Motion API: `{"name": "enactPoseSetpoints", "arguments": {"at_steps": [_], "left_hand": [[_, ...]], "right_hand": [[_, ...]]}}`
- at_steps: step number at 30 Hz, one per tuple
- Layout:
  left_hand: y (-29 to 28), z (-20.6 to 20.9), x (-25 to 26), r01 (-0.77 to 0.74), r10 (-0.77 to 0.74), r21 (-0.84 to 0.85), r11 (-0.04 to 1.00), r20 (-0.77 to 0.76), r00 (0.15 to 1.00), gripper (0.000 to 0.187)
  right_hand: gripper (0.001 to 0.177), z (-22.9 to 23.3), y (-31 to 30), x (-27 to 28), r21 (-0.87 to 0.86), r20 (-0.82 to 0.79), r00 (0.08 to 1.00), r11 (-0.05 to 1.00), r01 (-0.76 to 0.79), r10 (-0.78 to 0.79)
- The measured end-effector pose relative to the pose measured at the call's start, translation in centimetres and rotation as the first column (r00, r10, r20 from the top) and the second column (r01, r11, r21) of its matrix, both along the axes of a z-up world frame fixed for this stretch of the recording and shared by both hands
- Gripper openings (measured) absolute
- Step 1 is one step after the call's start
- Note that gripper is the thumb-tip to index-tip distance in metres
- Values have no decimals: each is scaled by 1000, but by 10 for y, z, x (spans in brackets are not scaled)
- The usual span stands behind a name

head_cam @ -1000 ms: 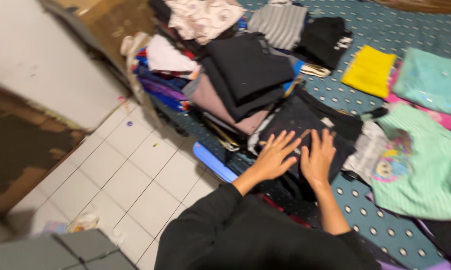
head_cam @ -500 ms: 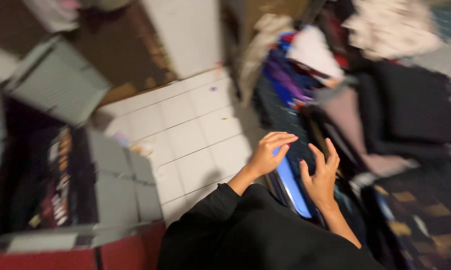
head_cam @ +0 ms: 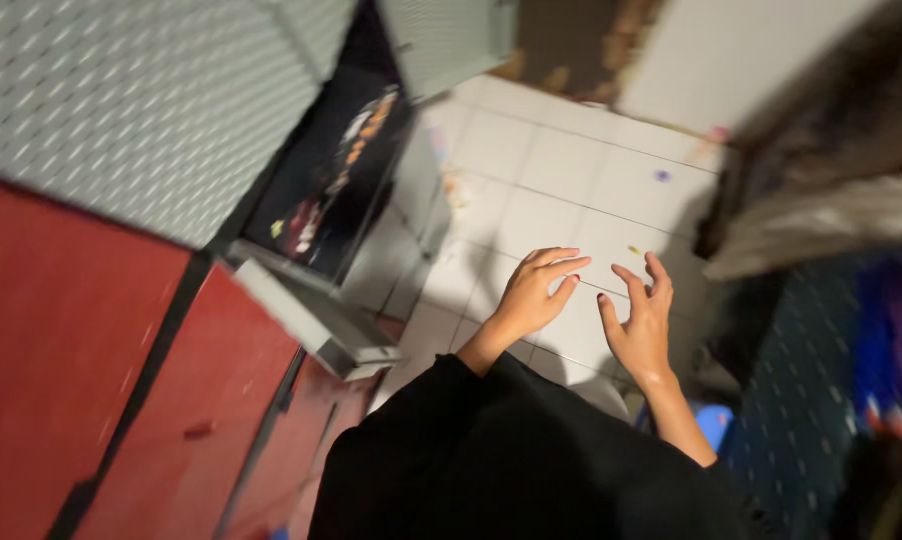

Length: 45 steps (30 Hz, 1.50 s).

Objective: The person organizes a wardrobe by taking folded clothes from a bed, placing them into a cabinet shelf, and smoothing them out by hand.

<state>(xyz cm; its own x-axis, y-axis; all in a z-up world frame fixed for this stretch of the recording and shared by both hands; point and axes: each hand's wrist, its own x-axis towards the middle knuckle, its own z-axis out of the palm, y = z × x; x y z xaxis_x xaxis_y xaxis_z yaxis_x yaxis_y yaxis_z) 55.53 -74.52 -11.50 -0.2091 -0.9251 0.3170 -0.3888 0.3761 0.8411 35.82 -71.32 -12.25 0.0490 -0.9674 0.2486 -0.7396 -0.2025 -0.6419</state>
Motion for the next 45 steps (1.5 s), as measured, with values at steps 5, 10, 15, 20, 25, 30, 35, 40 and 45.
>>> {"name": "enactPoseSetpoints", "arguments": {"at_steps": [5,10,15,20,25,30,35,40,45], "left_hand": [[-17,-29,34,-290,287,76,954,43,957,30],[-59,-67,42,-540,532,38,841,131,837,30],[-94,-62,38,-730,719,92,678,129,683,35],[-91,-57,40,-890,905,183,418,5,426,36],[-72,-50,72,-922,992,366,130,-50,120,37],[-60,-71,125,-986,999,167,25,-48,18,36],[-70,-89,183,-987,995,160,22,-97,7,36],[-92,-108,237,-976,991,214,44,-133,16,35],[-88,-125,260,-873,950,455,177,-311,31,38]], "right_hand": [[46,-17,-87,24,58,19,971,970,-238,237],[46,-32,-188,29,50,-3,885,884,-464,465],[45,-44,-295,33,39,-37,721,722,-691,692],[48,-66,-372,76,93,-82,507,513,-853,858],[41,-73,-400,180,47,2,108,108,-993,994],[39,-68,-375,308,148,-44,-24,-17,-989,999],[43,-28,-319,420,-253,-229,-67,-126,-959,971],[56,-58,-294,517,130,-393,-120,-73,-989,912],[53,-107,-334,590,131,-196,-87,-62,-989,977]]}}
